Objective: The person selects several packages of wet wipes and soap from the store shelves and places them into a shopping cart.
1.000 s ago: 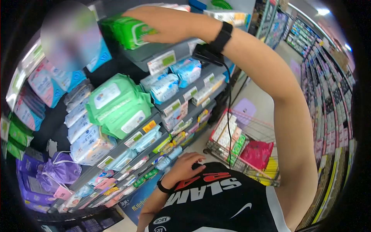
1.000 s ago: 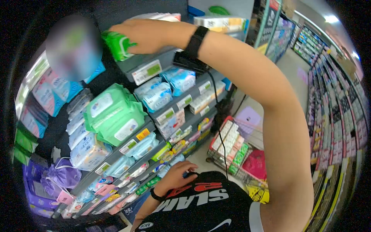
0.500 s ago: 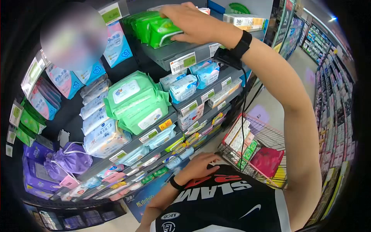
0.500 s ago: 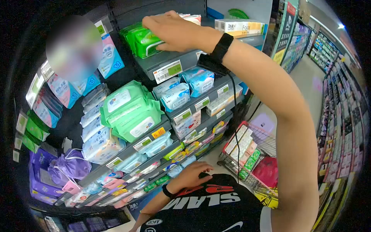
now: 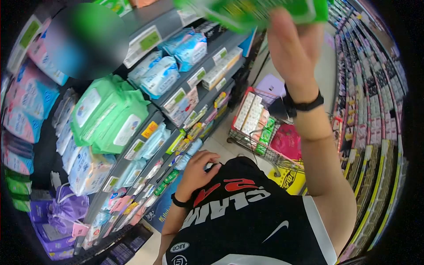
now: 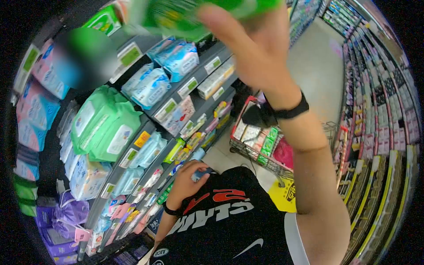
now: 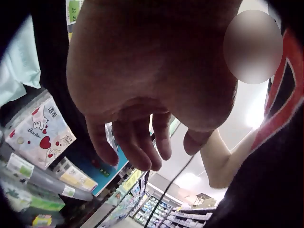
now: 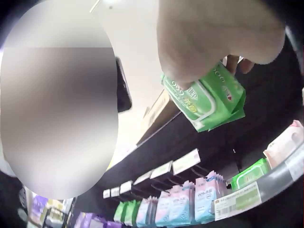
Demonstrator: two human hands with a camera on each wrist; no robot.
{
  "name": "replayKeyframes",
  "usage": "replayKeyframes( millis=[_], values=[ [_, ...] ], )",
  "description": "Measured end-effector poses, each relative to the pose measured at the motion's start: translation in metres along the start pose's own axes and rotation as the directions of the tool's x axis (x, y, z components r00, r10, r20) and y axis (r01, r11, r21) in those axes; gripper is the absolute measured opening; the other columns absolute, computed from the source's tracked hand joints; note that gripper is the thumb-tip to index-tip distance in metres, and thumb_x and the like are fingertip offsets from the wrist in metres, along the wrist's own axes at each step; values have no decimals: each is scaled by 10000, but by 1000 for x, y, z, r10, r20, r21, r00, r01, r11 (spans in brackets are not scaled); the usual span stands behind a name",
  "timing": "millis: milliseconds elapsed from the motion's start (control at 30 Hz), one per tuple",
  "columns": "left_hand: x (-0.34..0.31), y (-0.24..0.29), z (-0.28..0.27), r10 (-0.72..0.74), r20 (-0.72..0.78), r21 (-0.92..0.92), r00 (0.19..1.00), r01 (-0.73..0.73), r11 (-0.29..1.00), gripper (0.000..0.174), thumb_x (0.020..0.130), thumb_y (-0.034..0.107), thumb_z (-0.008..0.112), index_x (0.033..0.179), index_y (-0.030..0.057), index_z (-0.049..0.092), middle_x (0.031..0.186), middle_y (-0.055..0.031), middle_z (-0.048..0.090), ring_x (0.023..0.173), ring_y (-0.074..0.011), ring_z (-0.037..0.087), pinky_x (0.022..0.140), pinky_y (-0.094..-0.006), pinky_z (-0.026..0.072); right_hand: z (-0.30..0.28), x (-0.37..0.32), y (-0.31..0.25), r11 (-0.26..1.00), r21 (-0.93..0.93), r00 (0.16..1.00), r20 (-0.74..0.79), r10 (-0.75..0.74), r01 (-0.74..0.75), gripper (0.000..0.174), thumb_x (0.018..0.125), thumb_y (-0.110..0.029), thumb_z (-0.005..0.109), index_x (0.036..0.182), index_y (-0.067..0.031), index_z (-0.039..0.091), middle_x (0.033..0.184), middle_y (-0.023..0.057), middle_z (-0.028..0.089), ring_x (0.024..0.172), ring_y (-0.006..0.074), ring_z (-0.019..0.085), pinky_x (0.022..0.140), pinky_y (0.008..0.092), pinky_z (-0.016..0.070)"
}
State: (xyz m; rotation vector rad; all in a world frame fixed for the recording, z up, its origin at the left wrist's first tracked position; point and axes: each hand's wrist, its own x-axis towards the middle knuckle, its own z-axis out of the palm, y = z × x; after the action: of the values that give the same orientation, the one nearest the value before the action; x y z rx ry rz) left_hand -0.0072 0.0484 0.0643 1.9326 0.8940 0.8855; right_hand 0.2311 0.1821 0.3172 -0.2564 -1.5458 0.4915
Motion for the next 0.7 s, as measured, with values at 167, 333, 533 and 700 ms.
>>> replayKeyframes(
  millis=[167,333,533,700],
  values=[
    [22,2,5,35,27,-13,999,-34,999,207,805,88,759,987,56,667,855,-88,648,818,-274,640,743,-368,503,-70,-115,-22,726,640,750,-344,565,-253,499,1067,-346,449,1480,-67,422,1445,151,514,1246,307,562,1062,467,463],
    [56,15,26,125,204,-76,971,-111,991,193,796,85,756,966,59,670,862,-80,657,806,-283,638,748,-377,498,-135,-213,-39,391,920,664,-314,678,35,537,978,-302,548,1449,-62,457,1358,153,554,912,235,562,822,356,503],
    [102,18,81,257,408,-167,876,-205,964,191,779,27,755,955,22,680,903,-124,671,836,-291,656,759,-365,530,-148,-297,-78,467,884,468,-408,784,-10,461,994,-354,529,1375,-98,482,1064,77,528,797,189,526,702,334,487],
    [136,39,126,236,532,-254,813,-112,961,321,799,114,773,1081,36,638,996,-127,649,870,-288,640,850,-394,510,-158,-320,-80,513,852,388,-441,809,-101,432,1000,-400,521,1310,-99,530,1018,94,557,765,200,528,696,323,474]
  ],
)
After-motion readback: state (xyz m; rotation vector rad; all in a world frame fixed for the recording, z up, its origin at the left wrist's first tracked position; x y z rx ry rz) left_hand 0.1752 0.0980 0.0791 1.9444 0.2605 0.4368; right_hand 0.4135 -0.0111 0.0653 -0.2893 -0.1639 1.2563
